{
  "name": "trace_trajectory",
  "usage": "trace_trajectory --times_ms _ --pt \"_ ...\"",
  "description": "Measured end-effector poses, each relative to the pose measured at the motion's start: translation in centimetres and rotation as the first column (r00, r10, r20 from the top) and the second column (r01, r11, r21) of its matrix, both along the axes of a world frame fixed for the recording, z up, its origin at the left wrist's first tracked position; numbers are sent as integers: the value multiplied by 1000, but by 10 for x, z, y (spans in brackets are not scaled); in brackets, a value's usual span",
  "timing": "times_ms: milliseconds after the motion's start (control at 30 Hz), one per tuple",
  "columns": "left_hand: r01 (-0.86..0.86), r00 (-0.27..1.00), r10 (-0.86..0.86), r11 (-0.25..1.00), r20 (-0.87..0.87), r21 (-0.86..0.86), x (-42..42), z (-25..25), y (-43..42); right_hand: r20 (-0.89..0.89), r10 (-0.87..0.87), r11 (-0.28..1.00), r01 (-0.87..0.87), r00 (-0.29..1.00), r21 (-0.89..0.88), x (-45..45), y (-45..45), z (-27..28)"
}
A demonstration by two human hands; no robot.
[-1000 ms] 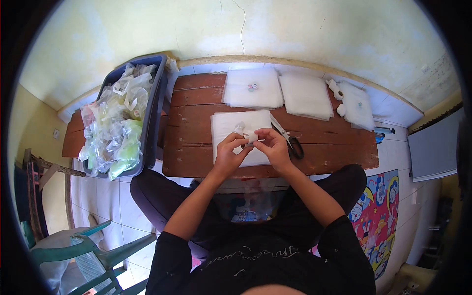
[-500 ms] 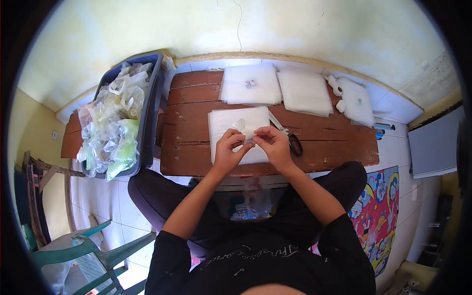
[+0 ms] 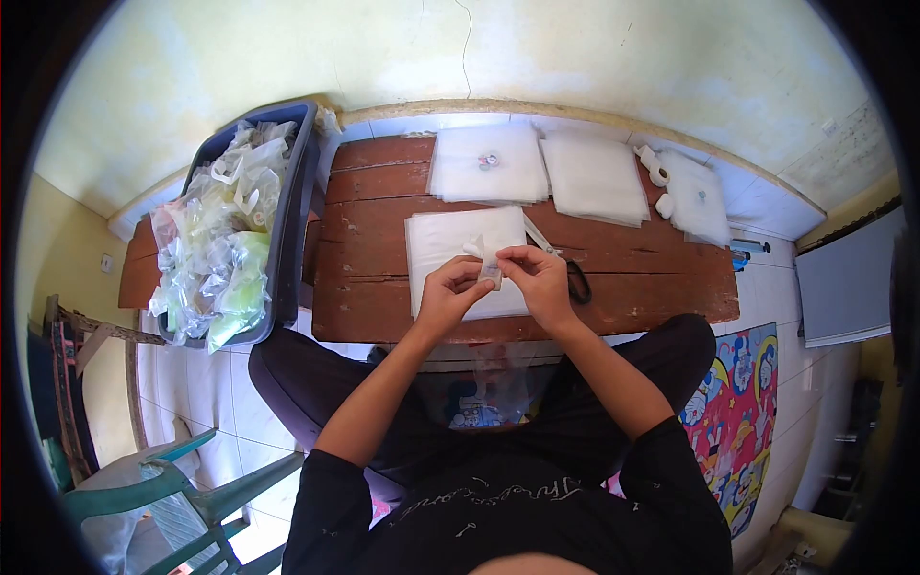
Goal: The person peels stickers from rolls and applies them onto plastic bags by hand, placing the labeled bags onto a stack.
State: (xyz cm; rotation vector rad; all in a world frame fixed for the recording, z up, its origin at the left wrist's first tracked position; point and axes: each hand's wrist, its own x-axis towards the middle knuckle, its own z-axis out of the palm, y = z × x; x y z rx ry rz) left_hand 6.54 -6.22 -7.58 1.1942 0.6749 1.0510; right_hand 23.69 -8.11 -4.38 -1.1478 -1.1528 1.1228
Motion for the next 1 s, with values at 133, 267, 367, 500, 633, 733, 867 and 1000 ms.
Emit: trace_trajectory --times_ms 133,267,367,500,633,733,867,1000 --pt "-21 999 22 999 26 -38 1 -4 0 116 -8 1000 7 993 12 0 1 -5" --pt "-113 994 112 993 -17 -43 1 -7 1 411 -117 952 -16 904 305 -1 0 2" --pt "-189 969 166 975 -182 -116 -4 -3 3 560 -197 851 -143 805 505 -3 -3 4" --pt "-149 986 147 989 -84 -20 -6 -6 6 575 -144 849 -198 805 490 -7 -5 5" --pt "-128 976 122 992 -179 -22 -8 -4 5 634 -156 833 -244 757 496 -4 -4 0" --pt "-149 964 99 970 -245 -194 -7 1 3 681 -171 816 -285 712 503 -2 -3 -8" --pt "-143 951 117 987 -285 -73 -10 -1 2 732 -207 764 -360 649 535 0 -4 -11" --pt "-102 943 75 992 -324 -69 -12 8 2 747 -229 742 -385 624 549 2 -4 -13"
